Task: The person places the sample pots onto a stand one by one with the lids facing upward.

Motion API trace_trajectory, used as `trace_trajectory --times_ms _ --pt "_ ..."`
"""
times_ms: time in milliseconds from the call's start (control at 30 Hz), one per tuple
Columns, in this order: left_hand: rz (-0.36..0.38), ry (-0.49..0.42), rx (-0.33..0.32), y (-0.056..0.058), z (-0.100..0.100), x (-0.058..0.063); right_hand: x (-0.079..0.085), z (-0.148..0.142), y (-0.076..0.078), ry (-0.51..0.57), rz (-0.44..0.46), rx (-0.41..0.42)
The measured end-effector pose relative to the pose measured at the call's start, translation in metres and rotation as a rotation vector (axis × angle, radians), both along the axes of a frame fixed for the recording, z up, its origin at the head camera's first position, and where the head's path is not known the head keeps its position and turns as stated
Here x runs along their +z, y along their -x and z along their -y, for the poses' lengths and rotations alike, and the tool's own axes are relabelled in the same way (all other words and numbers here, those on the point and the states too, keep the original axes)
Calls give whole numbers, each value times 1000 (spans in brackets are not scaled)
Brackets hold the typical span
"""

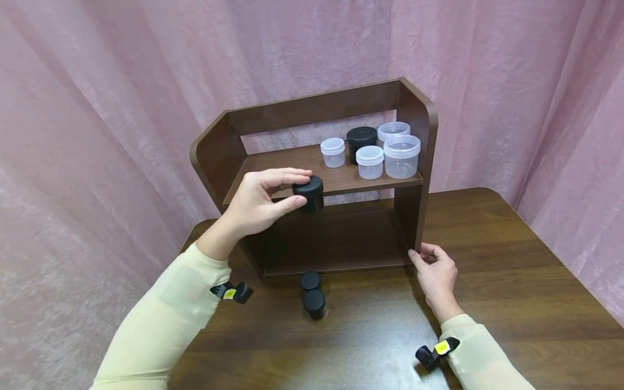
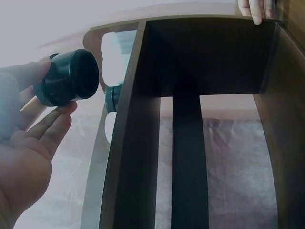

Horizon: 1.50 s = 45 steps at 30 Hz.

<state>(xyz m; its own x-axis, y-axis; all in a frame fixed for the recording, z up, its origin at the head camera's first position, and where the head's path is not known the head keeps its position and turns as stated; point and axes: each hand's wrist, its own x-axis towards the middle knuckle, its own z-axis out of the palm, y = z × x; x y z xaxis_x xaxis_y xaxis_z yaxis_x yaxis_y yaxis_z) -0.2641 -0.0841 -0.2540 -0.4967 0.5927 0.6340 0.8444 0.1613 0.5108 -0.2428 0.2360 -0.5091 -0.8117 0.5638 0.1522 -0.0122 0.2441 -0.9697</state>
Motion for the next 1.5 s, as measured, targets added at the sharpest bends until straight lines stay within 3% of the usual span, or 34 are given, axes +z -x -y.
trace_trajectory --times_ms 200,467,667,800,1067,1500 --pt "-7 21 55 19 -11 6 0 0 0 4 5 5" --pt "94 -27 49 45 -27 1 -1 -1 1 0 -10 11" --pt "162 -32 62 56 -36 -4 -2 0 1 -10 -5 15" --pt "157 -26 83 62 -40 -6 -3 0 1 -15 -15 14" --pt "11 68 224 70 -47 -5 0 0 1 -12 -13 11" --pt "78 51 220 75 -61 -6 -1 0 -1 -2 -8 24"
